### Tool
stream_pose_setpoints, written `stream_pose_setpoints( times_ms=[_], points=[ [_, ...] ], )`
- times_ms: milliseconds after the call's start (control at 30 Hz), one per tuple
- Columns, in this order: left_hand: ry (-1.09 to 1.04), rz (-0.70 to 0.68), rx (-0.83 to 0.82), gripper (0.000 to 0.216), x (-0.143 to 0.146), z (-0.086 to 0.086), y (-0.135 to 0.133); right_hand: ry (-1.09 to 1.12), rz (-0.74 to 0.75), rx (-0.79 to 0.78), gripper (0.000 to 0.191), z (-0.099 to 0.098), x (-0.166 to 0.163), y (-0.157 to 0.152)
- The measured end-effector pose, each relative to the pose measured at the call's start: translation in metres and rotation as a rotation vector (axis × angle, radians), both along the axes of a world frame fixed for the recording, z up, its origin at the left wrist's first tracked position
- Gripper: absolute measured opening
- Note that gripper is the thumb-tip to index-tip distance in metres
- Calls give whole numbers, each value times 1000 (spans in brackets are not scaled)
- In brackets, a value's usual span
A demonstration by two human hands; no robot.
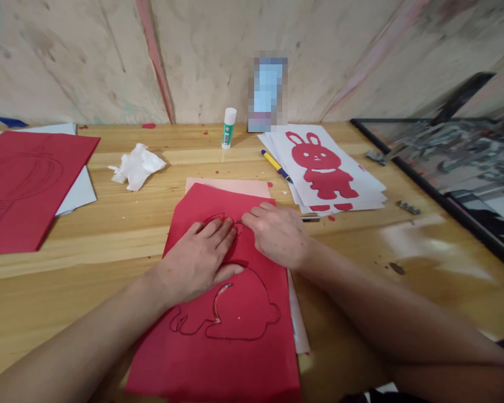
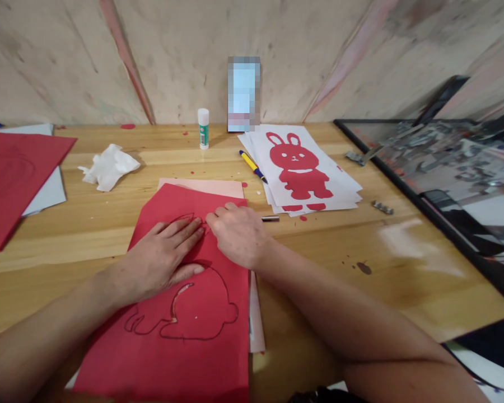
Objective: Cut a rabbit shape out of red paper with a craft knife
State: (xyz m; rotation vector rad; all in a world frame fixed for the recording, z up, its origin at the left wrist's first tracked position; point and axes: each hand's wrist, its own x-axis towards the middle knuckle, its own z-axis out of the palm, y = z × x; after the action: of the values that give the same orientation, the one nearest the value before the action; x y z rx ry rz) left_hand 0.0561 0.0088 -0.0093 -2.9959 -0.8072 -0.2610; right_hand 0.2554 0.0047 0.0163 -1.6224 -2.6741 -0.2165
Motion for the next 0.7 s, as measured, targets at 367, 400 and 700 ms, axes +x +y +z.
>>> stream_pose_setpoints(
  times_ms=[367,400,700],
  points=[
    [-1,4,-27,67,1,1,-1,-44,-21,-60,24,4,1,-2],
    [-7,4,-29,67,1,1,-1,-47,-25,-67,24,5,1,-2],
    [28,4,0,67,1,2,0,-67,-25,-106,26,9,3,-3]
  ],
)
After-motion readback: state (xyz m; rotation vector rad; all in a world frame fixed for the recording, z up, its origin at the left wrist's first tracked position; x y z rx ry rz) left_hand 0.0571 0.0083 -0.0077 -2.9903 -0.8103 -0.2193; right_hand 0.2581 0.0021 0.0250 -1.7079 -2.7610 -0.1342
